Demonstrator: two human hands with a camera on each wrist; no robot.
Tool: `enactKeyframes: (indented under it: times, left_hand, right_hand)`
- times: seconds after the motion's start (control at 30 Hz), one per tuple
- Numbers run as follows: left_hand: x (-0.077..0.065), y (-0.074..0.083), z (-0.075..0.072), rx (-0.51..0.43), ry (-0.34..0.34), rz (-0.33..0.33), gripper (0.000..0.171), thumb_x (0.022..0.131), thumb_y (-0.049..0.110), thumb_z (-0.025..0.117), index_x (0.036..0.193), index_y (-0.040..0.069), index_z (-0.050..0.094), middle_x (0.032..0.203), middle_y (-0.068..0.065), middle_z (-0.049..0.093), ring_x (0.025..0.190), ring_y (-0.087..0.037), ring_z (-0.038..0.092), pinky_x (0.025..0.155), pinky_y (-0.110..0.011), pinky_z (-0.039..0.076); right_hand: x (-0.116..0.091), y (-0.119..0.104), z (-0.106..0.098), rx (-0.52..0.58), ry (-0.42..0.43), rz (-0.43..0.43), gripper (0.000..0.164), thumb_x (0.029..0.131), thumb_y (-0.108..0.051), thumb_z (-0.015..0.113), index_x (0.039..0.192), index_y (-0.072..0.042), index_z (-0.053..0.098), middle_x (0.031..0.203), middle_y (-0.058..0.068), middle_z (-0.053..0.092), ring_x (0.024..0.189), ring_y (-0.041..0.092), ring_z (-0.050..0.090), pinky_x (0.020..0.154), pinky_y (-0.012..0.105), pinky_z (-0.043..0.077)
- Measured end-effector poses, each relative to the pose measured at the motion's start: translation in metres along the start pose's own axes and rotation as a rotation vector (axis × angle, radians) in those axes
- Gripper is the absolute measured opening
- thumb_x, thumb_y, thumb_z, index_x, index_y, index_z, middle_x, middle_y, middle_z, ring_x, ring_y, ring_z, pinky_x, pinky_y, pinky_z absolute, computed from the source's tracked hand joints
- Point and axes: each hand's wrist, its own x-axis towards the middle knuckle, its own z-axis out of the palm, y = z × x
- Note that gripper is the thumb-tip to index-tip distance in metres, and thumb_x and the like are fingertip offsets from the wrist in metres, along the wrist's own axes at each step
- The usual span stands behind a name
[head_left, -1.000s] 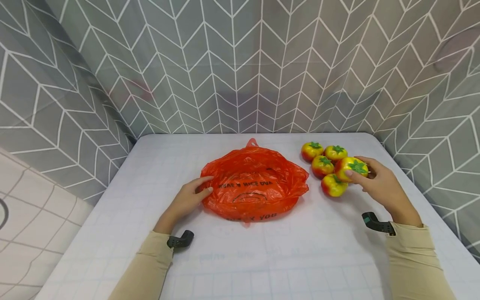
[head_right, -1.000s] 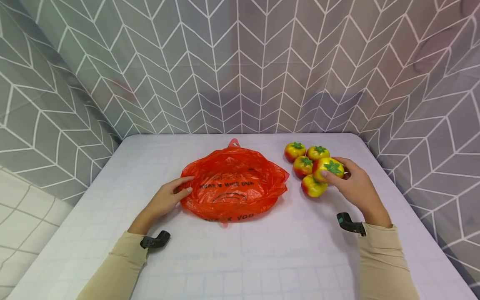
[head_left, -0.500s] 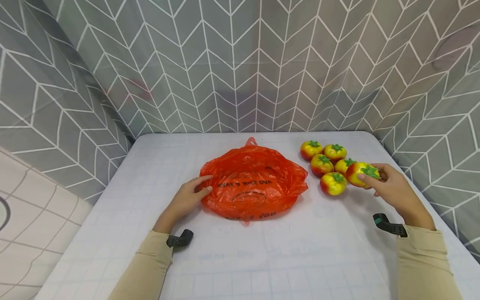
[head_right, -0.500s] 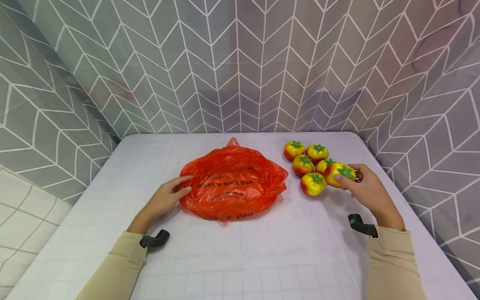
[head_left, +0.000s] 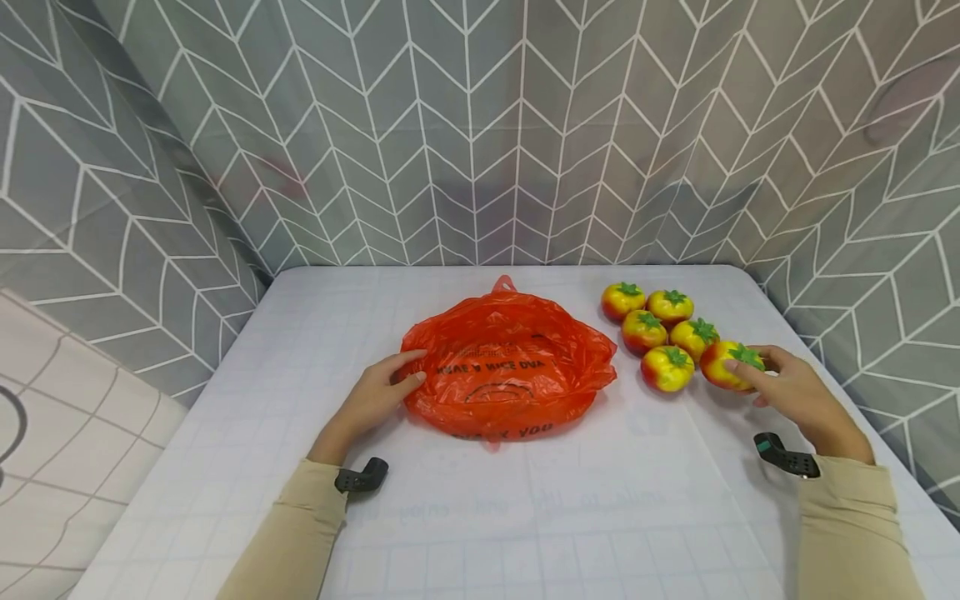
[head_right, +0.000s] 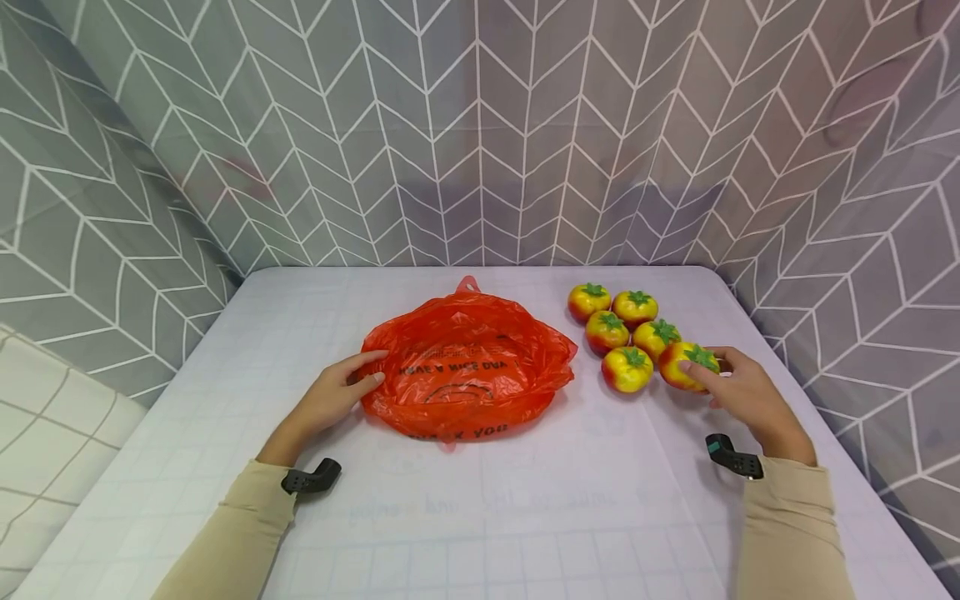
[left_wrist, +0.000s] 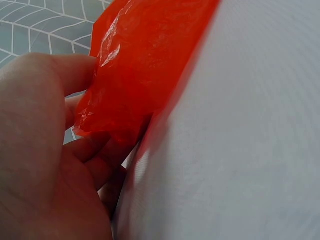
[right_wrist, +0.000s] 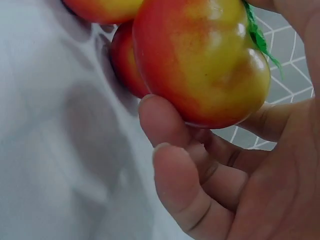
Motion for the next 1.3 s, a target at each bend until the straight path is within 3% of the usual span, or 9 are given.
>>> enactKeyframes:
  times: [0.2, 0.33, 0.67, 1.0, 1.3]
  left_hand:
    - [0.0009, -0.0019, -0.001, -0.013, 0.021, 0.042, 0.046, 0.1, 0.032, 0.061, 0.145, 0.025, 0.054, 0.151, -0.008, 0.047, 0.143, -0.032, 0.036, 0.116, -0.057, 0.027]
    - [0.0006, -0.0021, -0.0005, -0.038, 0.031, 0.062, 0.046, 0.1, 0.031, 0.061, 0.146, 0.026, 0.053, 0.152, -0.007, 0.046, 0.144, -0.031, 0.035, 0.117, -0.056, 0.026]
    - [0.0021, -0.001, -0.0003, -0.023, 0.044, 0.089, 0.05, 0.1, 0.034, 0.06, 0.148, 0.025, 0.05, 0.153, -0.007, 0.044, 0.144, -0.031, 0.035, 0.116, -0.056, 0.026]
    - [0.0016, -0.0033, -0.0023, -0.005, 0.063, 0.098, 0.053, 0.101, 0.033, 0.06, 0.151, 0.022, 0.046, 0.153, -0.011, 0.043, 0.144, -0.033, 0.034, 0.117, -0.058, 0.025]
    - [0.0023, -0.0053, -0.0025, 0.018, 0.106, 0.119, 0.053, 0.101, 0.031, 0.06, 0.151, 0.021, 0.047, 0.143, -0.013, 0.048, 0.136, -0.034, 0.043, 0.111, -0.057, 0.036]
  right_hand:
    - [0.0009, 0.0043, 0.0029, -0.025, -0.033, 0.001, 0.079, 0.1, -0.053, 0.052, 0.146, 0.009, 0.035, 0.128, 0.027, 0.053, 0.089, 0.025, 0.062, 0.073, 0.033, 0.05]
    - [0.0023, 0.002, 0.0039, -0.059, -0.059, 0.005, 0.08, 0.1, -0.053, 0.053, 0.144, 0.011, 0.035, 0.124, 0.029, 0.053, 0.086, 0.024, 0.061, 0.073, 0.031, 0.048]
    - [0.0077, 0.0062, 0.0072, -0.123, -0.091, 0.032, 0.086, 0.098, -0.057, 0.051, 0.141, 0.015, 0.034, 0.122, 0.03, 0.045, 0.092, 0.029, 0.056, 0.077, 0.036, 0.046]
    - [0.0087, 0.0037, 0.0071, -0.139, -0.114, 0.037, 0.087, 0.098, -0.06, 0.048, 0.144, 0.013, 0.032, 0.123, 0.03, 0.047, 0.088, 0.026, 0.058, 0.078, 0.04, 0.045]
    - [0.0102, 0.0035, 0.0058, -0.157, -0.129, 0.066, 0.093, 0.099, -0.063, 0.043, 0.148, 0.014, 0.025, 0.126, 0.035, 0.046, 0.09, 0.029, 0.059, 0.083, 0.053, 0.047]
